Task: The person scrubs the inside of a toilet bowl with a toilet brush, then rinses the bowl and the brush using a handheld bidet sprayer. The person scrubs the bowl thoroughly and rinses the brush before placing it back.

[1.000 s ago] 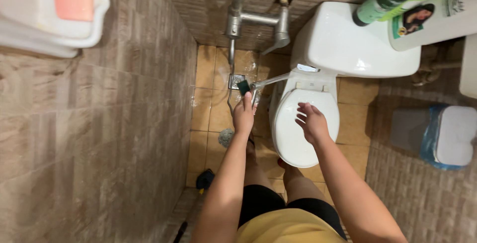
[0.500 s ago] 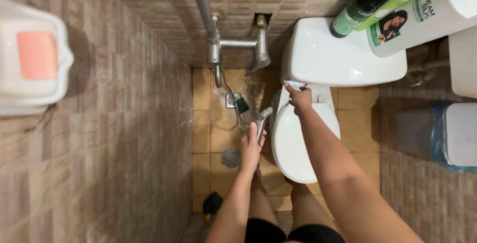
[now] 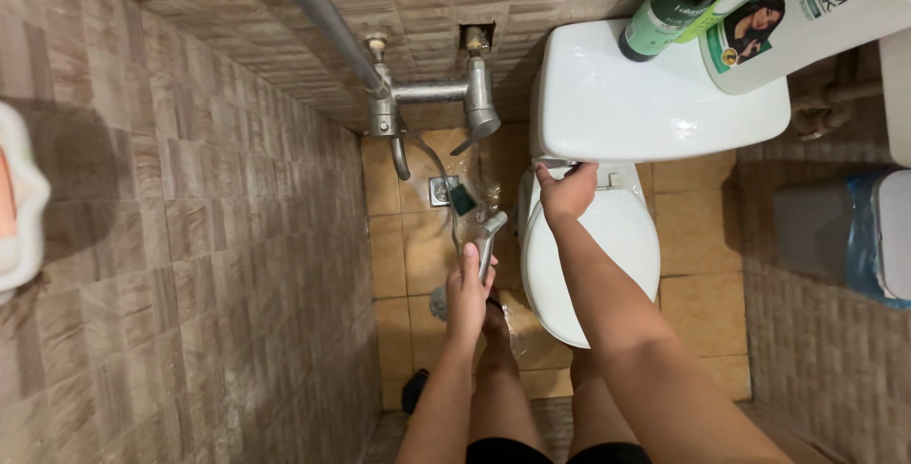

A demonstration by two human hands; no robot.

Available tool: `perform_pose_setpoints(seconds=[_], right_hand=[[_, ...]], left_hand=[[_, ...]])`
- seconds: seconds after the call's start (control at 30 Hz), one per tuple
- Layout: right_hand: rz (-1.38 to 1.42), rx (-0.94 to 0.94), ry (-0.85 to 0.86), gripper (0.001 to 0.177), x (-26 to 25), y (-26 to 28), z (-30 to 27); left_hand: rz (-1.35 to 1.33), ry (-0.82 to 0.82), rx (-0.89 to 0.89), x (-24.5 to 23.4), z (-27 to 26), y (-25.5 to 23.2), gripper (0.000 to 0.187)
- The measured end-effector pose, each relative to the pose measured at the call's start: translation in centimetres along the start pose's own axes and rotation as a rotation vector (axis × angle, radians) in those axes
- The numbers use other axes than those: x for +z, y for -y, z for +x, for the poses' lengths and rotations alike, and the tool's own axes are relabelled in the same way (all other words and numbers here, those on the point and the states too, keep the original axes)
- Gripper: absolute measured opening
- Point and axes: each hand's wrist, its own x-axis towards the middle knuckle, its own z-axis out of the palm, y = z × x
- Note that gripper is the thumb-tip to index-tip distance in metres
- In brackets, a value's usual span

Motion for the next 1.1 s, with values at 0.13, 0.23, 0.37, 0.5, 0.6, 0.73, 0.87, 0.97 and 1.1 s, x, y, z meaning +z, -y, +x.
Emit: perform_pose_setpoints(seconds=[0.13, 0.23, 0.37, 0.5, 0.6, 0.73, 0.87, 0.97, 1.1], right_hand=[[-0.004, -0.006, -0.006, 0.066, -0.3, 0.3, -0.2], [-0.014, 0.007, -0.005, 0.066, -0.3, 0.5, -0.3], [-0.030, 0.022, 0.006, 0.067, -0.2, 0.5, -0.3], [-0.058, -0.028, -0.009, 0.067, -0.1, -0.1, -0.1], [-0.054, -0.027, -0.011, 0.067, 0.0, -0.1, 0.0], [-0.037, -0.015, 0.002, 0.065, -0.2, 0.2, -0.1], [-0.035, -0.012, 0.006, 0.066, -0.4, 0.3, -0.1], [-0.050, -0.016, 0.002, 0.066, -0.3, 0.2, -0.1], [-0.085, -0.019, 0.008, 0.065, -0.1, -0.1, 0.1]], left_hand=[[0.010, 0.005, 0.026, 0.3, 0.2, -1.1, 0.056], [0.035, 0.013, 0.050, 0.4, 0.1, -1.8, 0.058], [0.062, 0.011, 0.046, 0.6, -0.2, -2.3, 0.057], [0.032, 0.025, 0.038, 0.6, -0.2, -2.1, 0.057], [0.023, 0.018, 0.017, 0.4, -0.2, -1.7, 0.057], [0.014, 0.009, 0.017, 0.3, -0.1, -1.3, 0.058], [0.059, 0.009, 0.042, 0.1, -0.1, -1.3, 0.058], [0.049, 0.002, 0.016, 0.0, -0.2, -1.4, 0.057], [0.050, -0.001, 0.009, -0.1, -0.3, -1.6, 0.057]])
